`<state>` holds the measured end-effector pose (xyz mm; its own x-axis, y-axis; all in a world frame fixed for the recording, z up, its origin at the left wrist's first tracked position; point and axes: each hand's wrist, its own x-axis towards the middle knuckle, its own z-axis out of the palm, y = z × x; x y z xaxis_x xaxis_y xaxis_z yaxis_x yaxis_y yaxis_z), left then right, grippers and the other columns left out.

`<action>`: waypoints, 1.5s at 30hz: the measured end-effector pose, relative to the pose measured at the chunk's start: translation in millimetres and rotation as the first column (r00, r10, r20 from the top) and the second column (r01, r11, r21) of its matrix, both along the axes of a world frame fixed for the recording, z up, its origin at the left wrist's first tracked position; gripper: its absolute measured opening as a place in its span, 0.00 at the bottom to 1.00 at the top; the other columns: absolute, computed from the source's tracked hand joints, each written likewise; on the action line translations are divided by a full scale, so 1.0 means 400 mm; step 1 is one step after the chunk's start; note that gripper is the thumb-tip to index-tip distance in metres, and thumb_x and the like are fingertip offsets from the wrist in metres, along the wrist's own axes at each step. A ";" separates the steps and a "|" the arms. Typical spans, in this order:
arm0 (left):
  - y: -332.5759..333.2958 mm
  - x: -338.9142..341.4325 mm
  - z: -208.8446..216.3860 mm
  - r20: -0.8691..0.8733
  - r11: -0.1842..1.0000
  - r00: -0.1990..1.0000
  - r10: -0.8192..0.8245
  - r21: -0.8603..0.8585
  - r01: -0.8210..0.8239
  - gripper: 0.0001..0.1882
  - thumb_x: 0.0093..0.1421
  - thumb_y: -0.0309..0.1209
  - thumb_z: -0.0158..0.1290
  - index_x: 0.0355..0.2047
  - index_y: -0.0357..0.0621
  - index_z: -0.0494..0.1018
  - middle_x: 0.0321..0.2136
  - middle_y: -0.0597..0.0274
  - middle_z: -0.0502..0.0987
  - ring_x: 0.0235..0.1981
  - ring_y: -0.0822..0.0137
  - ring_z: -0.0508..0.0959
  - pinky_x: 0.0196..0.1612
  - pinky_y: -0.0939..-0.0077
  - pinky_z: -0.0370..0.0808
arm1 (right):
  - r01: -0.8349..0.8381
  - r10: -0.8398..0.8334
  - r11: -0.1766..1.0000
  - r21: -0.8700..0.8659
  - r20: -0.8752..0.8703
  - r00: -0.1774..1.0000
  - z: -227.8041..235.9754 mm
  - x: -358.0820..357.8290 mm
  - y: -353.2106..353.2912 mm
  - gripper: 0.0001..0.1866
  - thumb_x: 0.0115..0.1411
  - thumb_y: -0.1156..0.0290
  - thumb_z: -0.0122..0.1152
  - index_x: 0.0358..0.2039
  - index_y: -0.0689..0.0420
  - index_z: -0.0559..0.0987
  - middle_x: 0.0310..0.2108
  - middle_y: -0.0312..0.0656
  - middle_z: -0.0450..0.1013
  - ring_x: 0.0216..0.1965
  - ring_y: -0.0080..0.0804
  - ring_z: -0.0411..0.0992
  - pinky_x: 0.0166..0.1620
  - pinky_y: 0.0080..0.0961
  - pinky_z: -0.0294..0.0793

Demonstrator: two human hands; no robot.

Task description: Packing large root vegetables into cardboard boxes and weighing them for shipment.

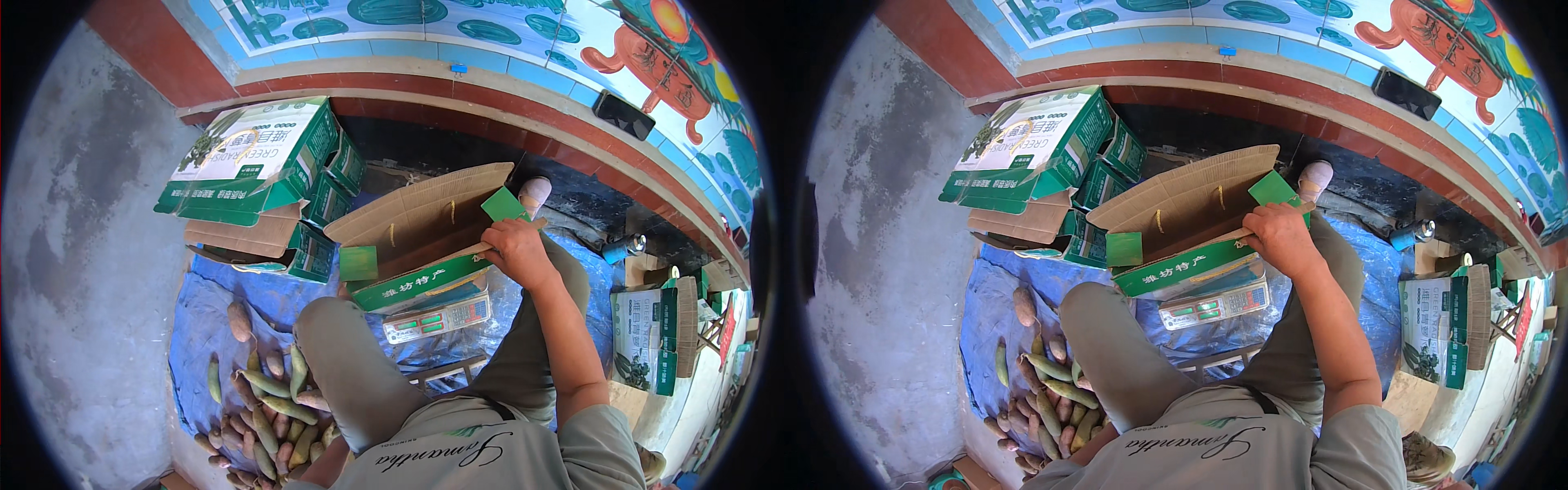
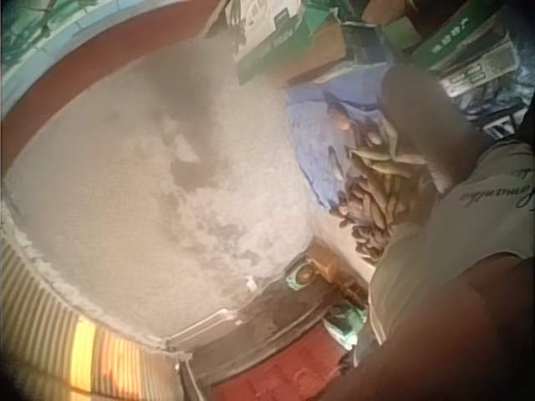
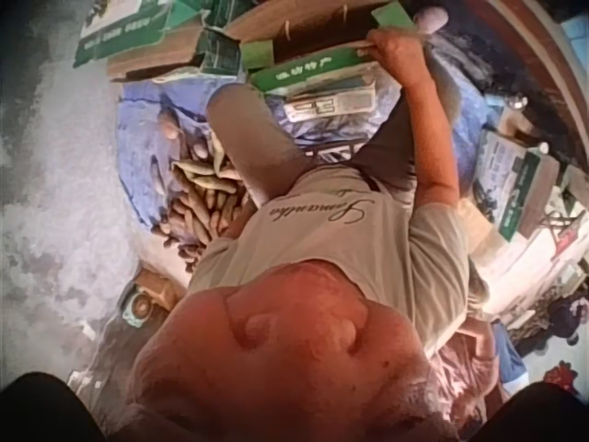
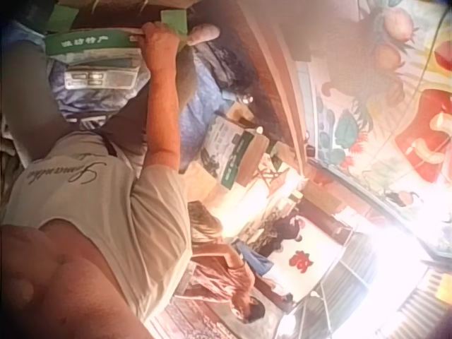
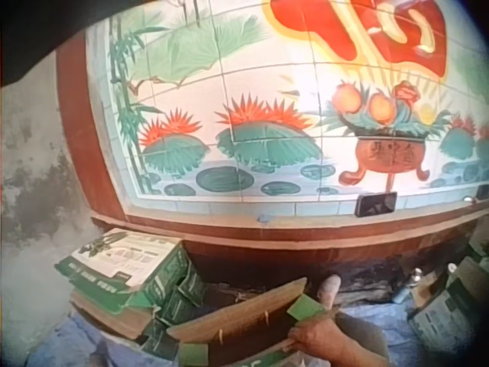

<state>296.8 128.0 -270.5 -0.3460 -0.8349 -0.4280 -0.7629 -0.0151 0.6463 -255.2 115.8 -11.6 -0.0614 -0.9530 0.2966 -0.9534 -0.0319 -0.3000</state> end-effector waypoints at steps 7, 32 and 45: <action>-0.013 0.036 0.037 0.072 0.999 0.997 -0.035 -0.015 0.036 0.13 0.50 0.29 0.56 0.35 0.38 0.70 0.27 0.46 0.75 0.32 0.47 0.77 0.35 0.60 0.72 | 0.006 -0.006 1.000 -0.016 -0.014 1.000 -0.004 -0.002 0.012 0.11 0.41 0.70 0.66 0.24 0.55 0.72 0.25 0.39 0.70 0.33 0.40 0.70 0.39 0.37 0.69; -0.220 -0.157 0.711 -0.143 0.505 0.904 0.402 -0.789 -0.350 0.15 0.58 0.30 0.52 0.41 0.32 0.67 0.35 0.45 0.73 0.37 0.53 0.73 0.41 0.63 0.69 | 0.021 -0.020 1.000 0.008 -0.072 0.997 -0.029 -0.010 0.039 0.05 0.46 0.66 0.63 0.24 0.51 0.77 0.25 0.37 0.73 0.34 0.35 0.73 0.39 0.33 0.70; -0.310 -0.546 0.831 -0.749 0.843 0.653 0.107 -0.280 -0.460 0.16 0.60 0.30 0.51 0.45 0.36 0.66 0.41 0.56 0.71 0.42 0.68 0.70 0.48 0.74 0.68 | 0.040 -0.042 0.999 -0.025 -0.082 0.996 -0.040 -0.012 0.041 0.03 0.45 0.67 0.62 0.22 0.51 0.78 0.24 0.38 0.74 0.33 0.36 0.74 0.37 0.33 0.71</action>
